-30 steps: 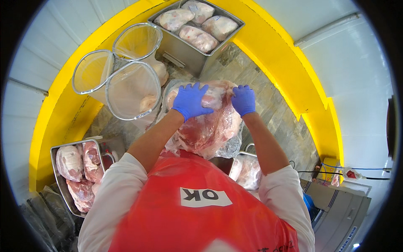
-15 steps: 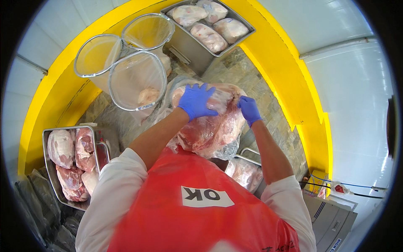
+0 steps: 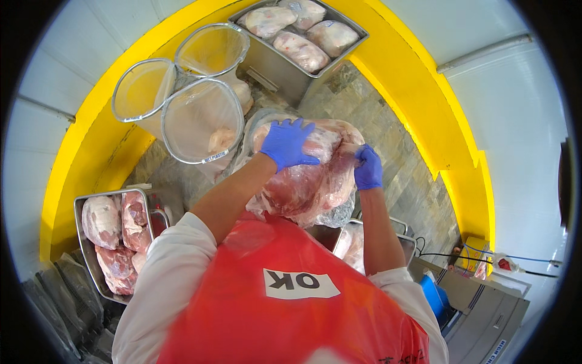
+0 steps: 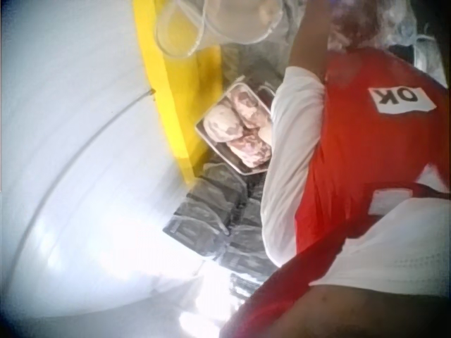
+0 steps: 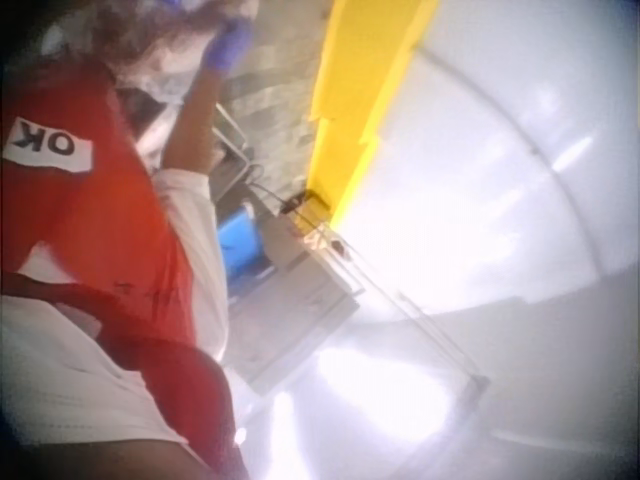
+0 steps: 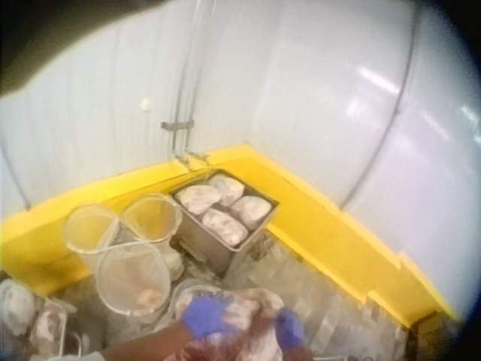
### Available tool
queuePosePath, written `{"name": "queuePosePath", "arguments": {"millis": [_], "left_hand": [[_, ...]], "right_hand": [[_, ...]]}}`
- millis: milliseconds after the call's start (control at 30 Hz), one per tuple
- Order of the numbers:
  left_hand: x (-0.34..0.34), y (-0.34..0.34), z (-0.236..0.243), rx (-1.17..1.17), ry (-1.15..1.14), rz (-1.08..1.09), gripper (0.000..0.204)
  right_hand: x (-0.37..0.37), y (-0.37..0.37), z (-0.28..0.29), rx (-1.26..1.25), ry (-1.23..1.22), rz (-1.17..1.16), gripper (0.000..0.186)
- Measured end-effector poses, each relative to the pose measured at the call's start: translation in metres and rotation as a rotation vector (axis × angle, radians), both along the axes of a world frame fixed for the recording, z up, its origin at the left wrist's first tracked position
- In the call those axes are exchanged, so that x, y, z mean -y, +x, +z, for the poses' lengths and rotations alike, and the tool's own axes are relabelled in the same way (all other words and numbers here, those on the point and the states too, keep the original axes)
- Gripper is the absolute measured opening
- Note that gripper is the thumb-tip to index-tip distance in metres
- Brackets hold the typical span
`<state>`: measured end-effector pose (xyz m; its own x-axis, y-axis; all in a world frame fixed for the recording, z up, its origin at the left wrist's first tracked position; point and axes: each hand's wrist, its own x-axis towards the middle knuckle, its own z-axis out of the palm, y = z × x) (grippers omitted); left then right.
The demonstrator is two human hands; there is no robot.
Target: The person handles a large piece of raw meat, repositioning it on a plastic sheet. They use a knife to cut and trim the meat, separating portions and placing them into a metal tray. The person continues trimming and organizing the meat throughout the clip.
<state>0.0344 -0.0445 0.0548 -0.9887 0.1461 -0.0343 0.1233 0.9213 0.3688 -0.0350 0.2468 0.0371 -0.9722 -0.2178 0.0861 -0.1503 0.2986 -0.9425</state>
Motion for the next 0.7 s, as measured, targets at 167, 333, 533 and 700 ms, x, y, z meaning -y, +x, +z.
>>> {"name": "queuePosePath", "arguments": {"millis": [167, 333, 533, 700], "left_hand": [[-0.002, -0.002, -0.002, -0.026, 0.022, -0.017, 0.109], [-0.009, -0.011, 0.001, 0.041, -0.014, -0.048, 0.108], [-0.012, -0.013, 0.008, 0.018, -0.107, -0.070, 0.109], [-0.020, -0.021, 0.011, 0.036, -0.118, -0.104, 0.108]], "right_hand": [[0.008, 0.017, -0.008, -0.055, 0.136, -0.023, 0.013], [0.004, 0.063, -0.023, -0.435, 0.567, 0.012, 0.026], [-0.028, 0.073, -0.016, -0.542, 0.401, -0.054, 0.060], [-0.069, -0.014, -0.042, -0.273, 0.190, -0.093, 0.050]]}}
